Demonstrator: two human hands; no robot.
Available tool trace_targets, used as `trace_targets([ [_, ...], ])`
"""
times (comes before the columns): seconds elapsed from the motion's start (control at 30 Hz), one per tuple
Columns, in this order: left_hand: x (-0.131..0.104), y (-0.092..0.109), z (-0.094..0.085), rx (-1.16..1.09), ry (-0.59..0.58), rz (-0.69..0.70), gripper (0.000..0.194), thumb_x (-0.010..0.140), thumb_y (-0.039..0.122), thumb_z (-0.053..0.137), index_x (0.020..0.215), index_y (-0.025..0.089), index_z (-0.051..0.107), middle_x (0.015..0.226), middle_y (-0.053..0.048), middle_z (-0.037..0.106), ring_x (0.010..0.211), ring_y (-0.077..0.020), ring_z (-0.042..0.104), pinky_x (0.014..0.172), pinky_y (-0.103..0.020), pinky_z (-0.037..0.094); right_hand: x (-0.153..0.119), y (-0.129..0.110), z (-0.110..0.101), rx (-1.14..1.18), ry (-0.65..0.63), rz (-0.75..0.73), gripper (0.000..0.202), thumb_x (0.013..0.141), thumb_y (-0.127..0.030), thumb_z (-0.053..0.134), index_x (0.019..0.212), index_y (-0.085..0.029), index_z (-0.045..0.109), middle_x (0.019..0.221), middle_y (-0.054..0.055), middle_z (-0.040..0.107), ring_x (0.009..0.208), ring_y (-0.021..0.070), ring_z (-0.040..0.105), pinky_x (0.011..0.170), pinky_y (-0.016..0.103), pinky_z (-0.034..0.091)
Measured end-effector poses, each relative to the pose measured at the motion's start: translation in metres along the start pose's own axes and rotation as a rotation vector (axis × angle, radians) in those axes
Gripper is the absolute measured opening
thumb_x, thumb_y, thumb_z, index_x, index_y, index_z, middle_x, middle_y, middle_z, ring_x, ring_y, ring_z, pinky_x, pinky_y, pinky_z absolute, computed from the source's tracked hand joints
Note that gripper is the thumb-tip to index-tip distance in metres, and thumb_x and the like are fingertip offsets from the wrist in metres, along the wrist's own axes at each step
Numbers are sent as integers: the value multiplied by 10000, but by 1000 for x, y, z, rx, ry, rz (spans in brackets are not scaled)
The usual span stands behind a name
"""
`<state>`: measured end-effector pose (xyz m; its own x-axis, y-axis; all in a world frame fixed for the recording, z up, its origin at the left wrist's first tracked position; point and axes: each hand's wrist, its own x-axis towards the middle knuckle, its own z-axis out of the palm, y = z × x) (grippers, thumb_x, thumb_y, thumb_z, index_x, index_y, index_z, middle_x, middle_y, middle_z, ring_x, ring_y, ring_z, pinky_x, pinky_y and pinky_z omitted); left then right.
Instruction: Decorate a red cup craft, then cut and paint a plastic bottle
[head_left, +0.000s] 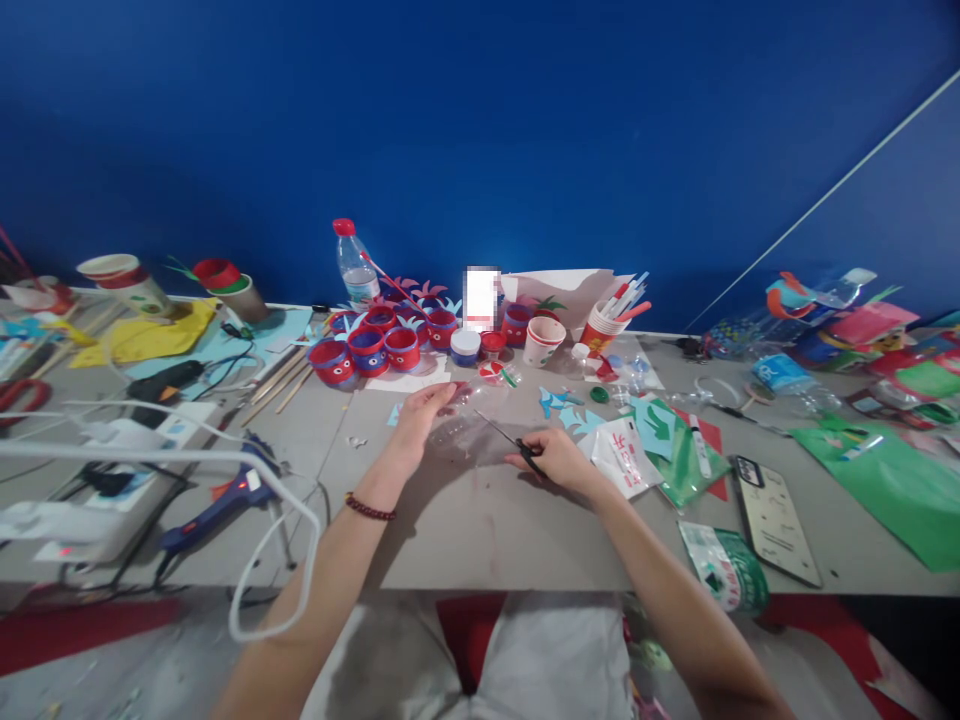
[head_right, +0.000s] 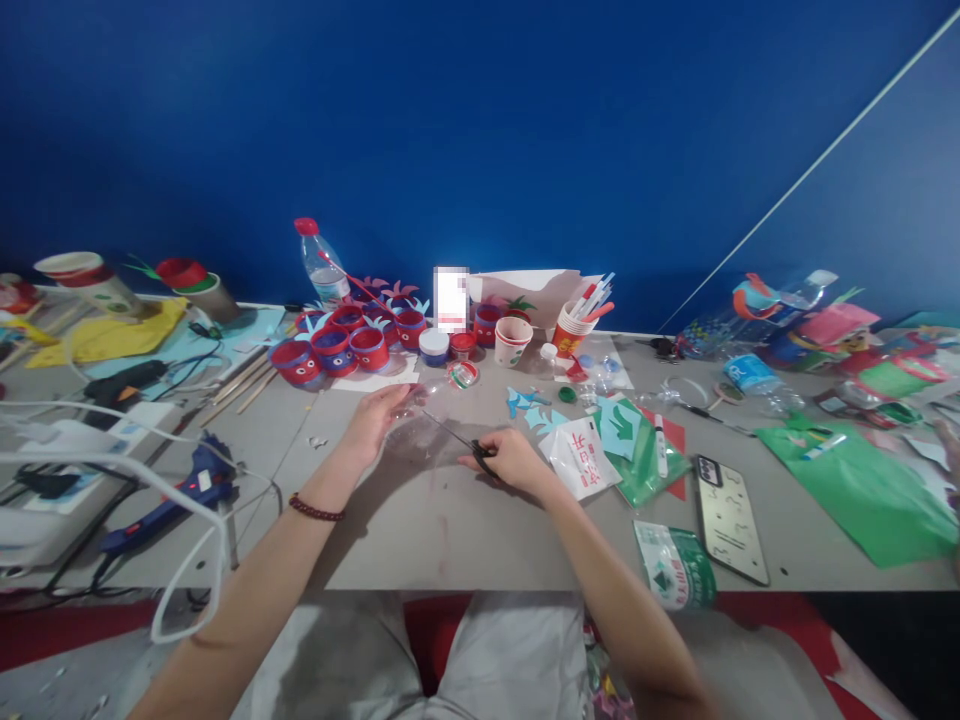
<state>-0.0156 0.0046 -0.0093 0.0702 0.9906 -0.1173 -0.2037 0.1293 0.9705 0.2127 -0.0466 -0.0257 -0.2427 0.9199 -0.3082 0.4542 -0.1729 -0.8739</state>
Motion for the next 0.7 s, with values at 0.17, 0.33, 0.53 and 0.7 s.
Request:
trace_targets([
  [0.17,-5,5,0,38,-89,134,513,677,476,765,1078,162,700,1112,-120,717,1009,-242,670,893,-360,514,3,3,-1,14,16,-26,421,678,-512,703,561,-193,455,445,-38,503,354,81,406,324,196,268],
  [0.33,-9,6,-4,58,-262,279,512,676,400,787,1128,181,688,1257,-140,647,1111,-277,634,990,-443,489,9,8,-5,-93,85,-175,430,699,-450,674,529,-199,369,458,-65,369,428,66,316,391,203,240],
  [0.53,-16,13,-2,174,-253,346,441,699,366,773,1099,190,713,1180,-123,692,1148,-284,617,1049,-480,455,13,11,-7,-156,106,-276,456,721,-478,634,529,-200,328,528,-63,273,522,77,241,464,215,230],
  [0.7,-20,16,0,190,-262,356,420,708,362,766,1094,205,716,1162,-111,702,1106,-281,644,1021,-480,483,14,11,-7,-157,102,-282,409,724,-431,627,543,-199,343,549,-53,305,539,83,259,480,220,235],
])
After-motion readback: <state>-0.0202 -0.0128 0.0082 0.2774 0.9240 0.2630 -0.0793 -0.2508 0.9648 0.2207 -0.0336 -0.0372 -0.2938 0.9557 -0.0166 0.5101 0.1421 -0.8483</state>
